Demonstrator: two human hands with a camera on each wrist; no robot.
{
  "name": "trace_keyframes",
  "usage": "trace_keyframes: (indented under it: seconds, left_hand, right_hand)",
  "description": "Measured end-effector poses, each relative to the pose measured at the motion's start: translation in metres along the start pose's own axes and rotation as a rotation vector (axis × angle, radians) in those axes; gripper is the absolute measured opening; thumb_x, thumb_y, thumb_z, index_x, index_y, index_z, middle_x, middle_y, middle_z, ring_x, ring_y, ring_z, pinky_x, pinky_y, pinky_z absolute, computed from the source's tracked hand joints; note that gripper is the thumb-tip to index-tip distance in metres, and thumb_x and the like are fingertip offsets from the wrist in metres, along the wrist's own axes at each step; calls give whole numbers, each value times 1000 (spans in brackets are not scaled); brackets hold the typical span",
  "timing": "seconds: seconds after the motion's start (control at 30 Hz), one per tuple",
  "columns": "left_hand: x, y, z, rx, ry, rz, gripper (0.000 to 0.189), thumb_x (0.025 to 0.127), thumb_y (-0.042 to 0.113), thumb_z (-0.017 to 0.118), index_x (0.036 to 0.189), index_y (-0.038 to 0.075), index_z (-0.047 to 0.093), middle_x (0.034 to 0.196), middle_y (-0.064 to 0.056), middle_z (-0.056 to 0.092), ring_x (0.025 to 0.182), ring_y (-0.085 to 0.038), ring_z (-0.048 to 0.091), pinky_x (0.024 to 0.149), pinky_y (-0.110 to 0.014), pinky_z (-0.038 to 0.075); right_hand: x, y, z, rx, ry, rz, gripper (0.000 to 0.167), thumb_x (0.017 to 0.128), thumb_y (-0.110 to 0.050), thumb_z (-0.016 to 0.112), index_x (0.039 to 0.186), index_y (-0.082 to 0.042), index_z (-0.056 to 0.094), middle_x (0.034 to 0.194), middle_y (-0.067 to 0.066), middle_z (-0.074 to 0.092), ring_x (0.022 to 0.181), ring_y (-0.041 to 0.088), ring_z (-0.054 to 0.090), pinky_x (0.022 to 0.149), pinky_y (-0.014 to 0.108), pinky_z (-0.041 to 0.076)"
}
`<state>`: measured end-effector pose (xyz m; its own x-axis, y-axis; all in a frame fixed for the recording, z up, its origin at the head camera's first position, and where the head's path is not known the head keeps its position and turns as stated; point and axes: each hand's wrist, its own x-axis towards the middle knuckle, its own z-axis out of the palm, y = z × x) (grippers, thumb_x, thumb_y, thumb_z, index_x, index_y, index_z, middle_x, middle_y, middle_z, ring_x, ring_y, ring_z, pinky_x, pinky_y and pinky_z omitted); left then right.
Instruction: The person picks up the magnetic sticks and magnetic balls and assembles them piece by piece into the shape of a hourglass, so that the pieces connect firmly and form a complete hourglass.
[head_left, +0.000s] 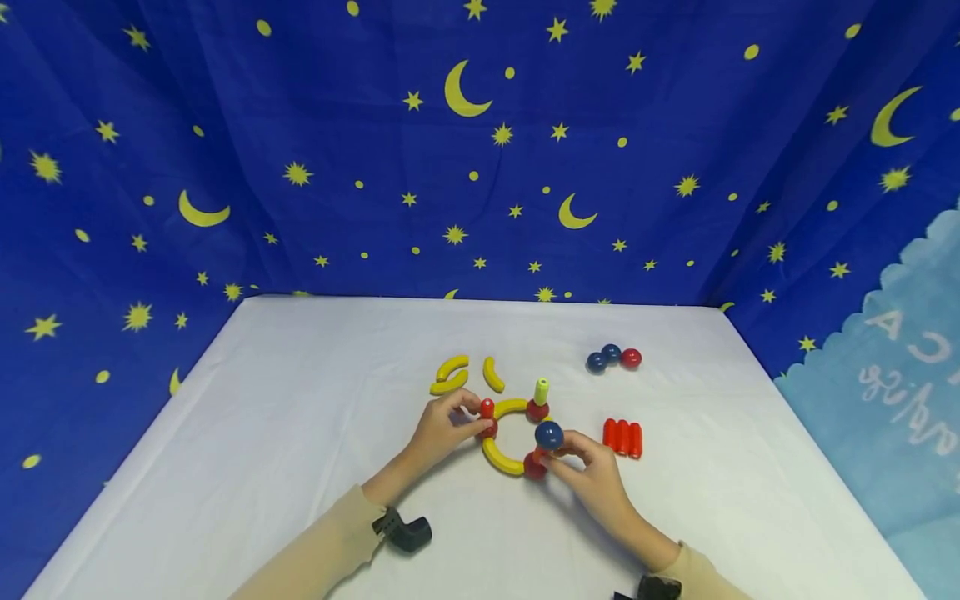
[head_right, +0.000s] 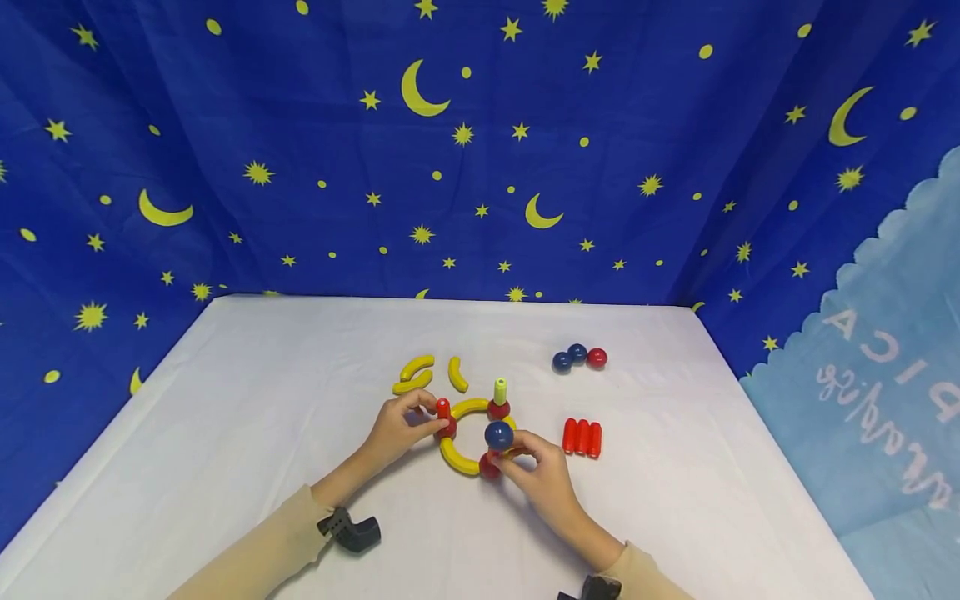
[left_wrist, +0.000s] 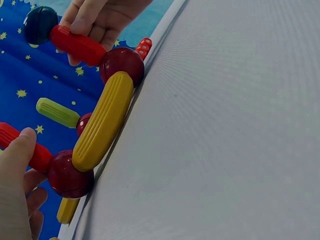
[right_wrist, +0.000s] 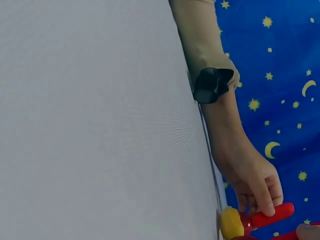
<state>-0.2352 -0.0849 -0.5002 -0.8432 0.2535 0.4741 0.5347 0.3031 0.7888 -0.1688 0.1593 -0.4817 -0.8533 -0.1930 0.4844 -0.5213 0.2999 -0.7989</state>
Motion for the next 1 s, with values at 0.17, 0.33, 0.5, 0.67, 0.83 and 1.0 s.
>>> trace_keyframes:
  seconds: [0.17,0.33,0.5,0.67,0.83,1.0]
  left_hand:
    - [0,4,2,57,9,9,20,75,15,80,90,10,67,86,-3,71,78,-16,63,66,-24,52]
    - [-2,8,7,123,19,46,20,76,18,79,93,10,70,88,-1,72,78,-11,62,65,-21,51]
    - [-3,11,11,173,31,91,24,77,19,78,98,11,72,89,0,72,78,-10,58,67,-21,51]
    - [-2,12,12,186,28,117,26,77,20,78,101,11,73,88,0,72,79,-11,57,66,-21,50]
    - [-2,13,13,218,9,147,27,76,19,79,102,10,74,89,-1,71,83,-12,58,71,-24,50]
    - [-3,14,12,251,-6,144,27,76,20,79,101,10,74,90,-2,71,86,-13,59,73,-24,51]
  right_hand:
    - [5,0,3,-7,5,-32,23,74,8,73,96,2,70,86,16,73,80,8,65,73,23,54]
    - [12,-19,5,-40,7,-65,22,74,12,72,95,6,69,85,19,71,75,11,64,69,29,55]
    - [18,-30,7,-90,0,-55,24,75,10,71,99,8,68,86,18,71,74,12,64,66,34,56]
    - [19,-14,11,-108,-14,-26,28,77,8,71,105,9,67,90,19,71,74,15,64,67,31,56]
    - [16,6,13,-102,-24,6,32,79,3,71,111,5,67,92,15,72,76,10,63,69,24,55]
    - [14,10,13,-71,-16,22,31,81,-4,73,112,-1,68,91,9,72,78,4,61,71,23,55]
